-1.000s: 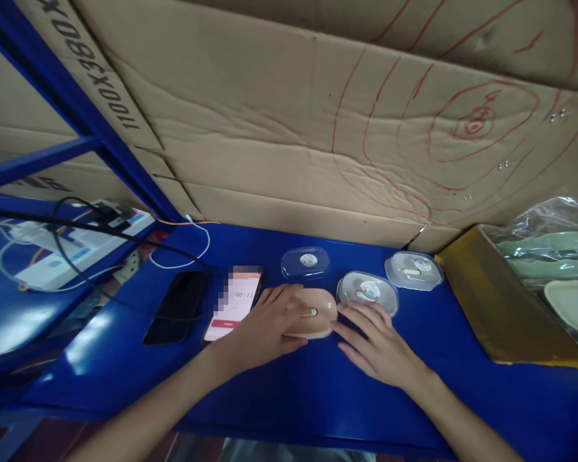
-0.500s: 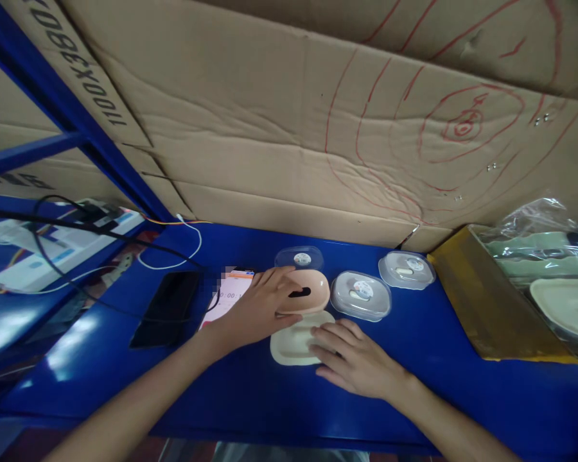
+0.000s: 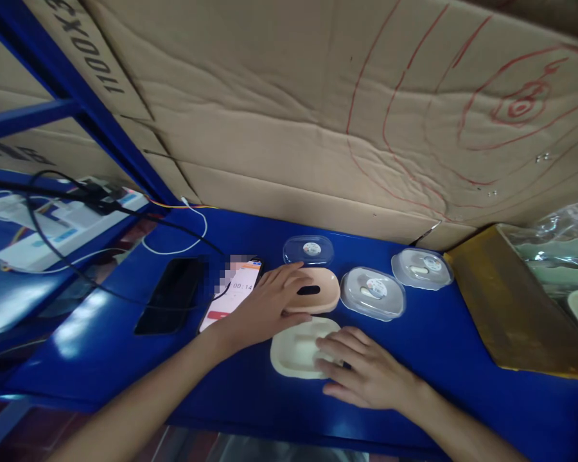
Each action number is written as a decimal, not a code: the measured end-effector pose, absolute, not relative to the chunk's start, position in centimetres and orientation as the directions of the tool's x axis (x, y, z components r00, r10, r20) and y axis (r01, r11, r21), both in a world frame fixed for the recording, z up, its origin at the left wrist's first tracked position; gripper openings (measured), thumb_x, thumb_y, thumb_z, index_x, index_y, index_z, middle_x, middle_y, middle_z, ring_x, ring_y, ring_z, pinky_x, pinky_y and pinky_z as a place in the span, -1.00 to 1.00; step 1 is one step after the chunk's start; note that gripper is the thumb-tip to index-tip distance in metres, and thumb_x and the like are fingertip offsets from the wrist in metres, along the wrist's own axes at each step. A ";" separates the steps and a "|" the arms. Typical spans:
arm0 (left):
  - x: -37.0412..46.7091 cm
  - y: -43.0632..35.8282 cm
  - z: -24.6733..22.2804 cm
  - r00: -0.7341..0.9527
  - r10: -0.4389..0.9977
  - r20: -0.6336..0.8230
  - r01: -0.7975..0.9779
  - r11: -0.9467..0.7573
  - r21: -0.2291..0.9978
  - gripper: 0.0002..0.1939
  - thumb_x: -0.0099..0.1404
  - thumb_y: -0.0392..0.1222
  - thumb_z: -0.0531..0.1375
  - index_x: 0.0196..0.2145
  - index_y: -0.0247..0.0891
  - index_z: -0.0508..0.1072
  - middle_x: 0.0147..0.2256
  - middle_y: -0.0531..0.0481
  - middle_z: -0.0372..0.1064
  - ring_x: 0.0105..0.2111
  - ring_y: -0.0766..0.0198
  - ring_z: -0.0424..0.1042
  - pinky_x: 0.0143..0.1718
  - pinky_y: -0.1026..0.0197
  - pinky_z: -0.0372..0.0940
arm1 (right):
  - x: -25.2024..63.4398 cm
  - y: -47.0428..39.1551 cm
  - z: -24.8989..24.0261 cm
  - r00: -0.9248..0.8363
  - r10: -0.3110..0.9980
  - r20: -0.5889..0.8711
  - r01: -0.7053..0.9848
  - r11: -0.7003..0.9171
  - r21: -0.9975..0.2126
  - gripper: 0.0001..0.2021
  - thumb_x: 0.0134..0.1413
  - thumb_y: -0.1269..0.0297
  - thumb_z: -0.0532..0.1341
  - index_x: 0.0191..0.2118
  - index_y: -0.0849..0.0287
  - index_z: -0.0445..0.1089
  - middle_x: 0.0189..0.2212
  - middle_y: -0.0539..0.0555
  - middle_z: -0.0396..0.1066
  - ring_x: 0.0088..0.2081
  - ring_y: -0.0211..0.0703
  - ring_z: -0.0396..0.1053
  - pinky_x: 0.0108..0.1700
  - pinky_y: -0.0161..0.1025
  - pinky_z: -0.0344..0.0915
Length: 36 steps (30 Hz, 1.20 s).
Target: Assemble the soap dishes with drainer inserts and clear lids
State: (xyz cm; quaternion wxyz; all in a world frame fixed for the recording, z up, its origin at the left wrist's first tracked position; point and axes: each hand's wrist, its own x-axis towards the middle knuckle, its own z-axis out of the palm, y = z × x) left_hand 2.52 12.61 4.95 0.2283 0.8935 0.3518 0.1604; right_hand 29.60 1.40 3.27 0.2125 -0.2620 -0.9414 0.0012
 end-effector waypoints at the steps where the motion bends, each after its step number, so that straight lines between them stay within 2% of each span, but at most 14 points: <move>1: 2.5 12.6 4.9 0.693 0.711 0.121 0.564 -0.638 0.524 -0.35 0.45 0.06 0.37 0.38 -0.05 0.28 0.48 -0.24 0.14 0.49 -0.19 0.12 0.42 -0.27 0.17 | 29.8 1.4 3.4 -0.770 0.497 0.400 0.494 0.861 -0.119 -0.69 0.44 0.09 0.29 0.11 0.17 0.51 0.15 0.19 0.55 0.15 0.01 0.43 0.23 -0.03 0.36; 4: 2.4 12.5 4.8 0.683 0.723 0.104 0.575 -0.620 0.534 -0.28 0.44 -0.03 0.35 0.44 -0.03 0.20 0.50 -0.23 0.09 0.49 -0.19 0.12 0.43 -0.27 0.16 | 30.6 1.7 4.0 -0.750 0.527 0.400 0.527 0.842 -0.120 -0.65 0.45 0.10 0.27 0.19 0.19 0.48 0.15 0.22 0.55 0.16 0.03 0.43 0.20 -0.03 0.39; 7: 2.2 12.5 5.2 0.672 0.733 0.103 0.576 -0.605 0.550 -0.27 0.41 -0.08 0.35 0.44 -0.03 0.21 0.47 -0.20 0.15 0.45 -0.17 0.19 0.43 -0.23 0.18 | 31.4 2.1 4.6 -0.711 0.566 0.417 0.580 0.807 -0.108 -0.66 0.50 0.15 0.21 0.21 0.20 0.47 0.13 0.23 0.56 0.15 0.05 0.45 0.18 -0.01 0.41; 11: 1.6 12.4 6.3 0.646 0.757 0.100 0.560 -0.559 0.612 -0.24 0.34 0.03 0.42 0.40 -0.05 0.27 0.36 -0.17 0.27 0.35 -0.16 0.32 0.39 -0.14 0.26 | 32.7 2.2 5.2 -0.643 0.611 0.462 0.643 0.758 -0.108 -0.66 0.48 0.20 0.22 0.24 0.20 0.46 0.17 0.26 0.55 0.17 0.07 0.47 0.19 0.02 0.41; 14: 1.4 11.5 7.2 0.717 0.694 0.063 0.502 -0.578 0.644 -0.20 0.28 0.09 0.46 0.37 -0.02 0.30 0.33 -0.14 0.27 0.32 -0.14 0.34 0.36 -0.11 0.30 | 33.5 2.1 5.4 -0.603 0.641 0.474 0.668 0.731 -0.140 -0.53 0.45 0.23 0.24 0.38 0.14 0.36 0.20 0.25 0.53 0.20 0.11 0.47 0.21 0.06 0.41; 17: 1.7 10.2 7.4 0.789 0.613 0.026 0.466 -0.626 0.625 -0.20 0.20 0.12 0.51 0.32 -0.01 0.36 0.28 -0.14 0.31 0.26 -0.14 0.38 0.33 -0.14 0.32 | 33.7 1.9 5.6 -0.597 0.669 0.443 0.675 0.717 -0.175 -0.41 0.43 0.09 0.26 0.47 0.06 0.27 0.24 0.25 0.50 0.22 0.16 0.46 0.21 0.11 0.41; 20: 2.1 9.3 7.2 0.828 0.561 0.002 0.445 -0.657 0.608 -0.21 0.21 0.20 0.49 0.29 -0.03 0.39 0.24 -0.17 0.34 0.21 -0.15 0.41 0.27 -0.16 0.35 | 33.0 1.7 5.3 -0.634 0.682 0.366 0.670 0.720 -0.181 -0.34 0.39 -0.13 0.28 0.44 0.09 0.31 0.28 0.29 0.45 0.26 0.20 0.41 0.24 0.15 0.39; 23: 2.2 8.9 6.9 0.843 0.537 -0.007 0.438 -0.680 0.588 -0.14 0.19 0.22 0.49 0.36 0.02 0.35 0.27 -0.17 0.33 0.25 -0.21 0.37 0.28 -0.20 0.33 | 31.9 1.6 4.7 -0.700 0.648 0.300 0.626 0.759 -0.179 -0.31 0.34 -0.20 0.31 0.40 0.11 0.35 0.29 0.28 0.43 0.28 0.18 0.36 0.28 0.15 0.36; 25: 2.2 8.8 6.9 0.859 0.511 -0.030 0.433 -0.693 0.576 -0.06 0.19 0.18 0.51 0.43 0.10 0.27 0.32 -0.13 0.32 0.30 -0.24 0.32 0.30 -0.24 0.29 | 31.2 1.5 4.2 -0.735 0.614 0.288 0.590 0.788 -0.173 -0.36 0.36 -0.15 0.32 0.38 0.10 0.36 0.29 0.25 0.43 0.29 0.15 0.33 0.28 0.11 0.34; 27: 2.2 8.8 7.0 0.866 0.495 -0.065 0.437 -0.689 0.579 0.01 0.20 0.18 0.52 0.48 0.18 0.18 0.34 -0.10 0.32 0.33 -0.26 0.29 0.30 -0.25 0.28 | 30.5 1.5 3.9 -0.759 0.586 0.284 0.563 0.810 -0.165 -0.49 0.42 -0.02 0.30 0.34 0.06 0.39 0.28 0.19 0.45 0.29 0.09 0.32 0.27 0.05 0.32; 31: 1.9 9.1 7.7 0.857 0.505 -0.098 0.457 -0.661 0.595 0.02 0.18 0.36 0.48 0.48 0.18 0.21 0.27 -0.14 0.36 0.29 -0.27 0.35 0.25 -0.25 0.33 | 29.7 1.6 4.0 -0.778 0.560 0.283 0.537 0.828 -0.162 -0.66 0.50 0.19 0.21 0.28 0.03 0.43 0.19 0.10 0.52 0.27 -0.01 0.33 0.24 -0.03 0.28; 34: 1.8 10.4 8.0 0.846 0.532 -0.033 0.435 -0.653 0.620 -0.10 0.32 0.38 0.37 0.47 0.07 0.21 0.30 -0.20 0.33 0.32 -0.21 0.33 0.28 -0.20 0.32 | 29.4 1.5 4.2 -0.770 0.560 0.305 0.549 0.826 -0.128 -0.67 0.51 0.23 0.17 0.27 0.05 0.44 0.17 0.10 0.55 0.26 -0.02 0.34 0.24 -0.04 0.25; 36: 2.0 11.9 7.9 0.806 0.590 0.048 0.451 -0.665 0.595 -0.26 0.51 0.23 0.25 0.49 -0.01 0.15 0.39 -0.24 0.23 0.40 -0.17 0.25 0.35 -0.19 0.26 | 29.2 1.3 4.1 -0.769 0.552 0.322 0.556 0.826 -0.087 -0.69 0.51 0.27 0.17 0.25 0.06 0.46 0.16 0.09 0.56 0.25 -0.02 0.35 0.26 -0.04 0.23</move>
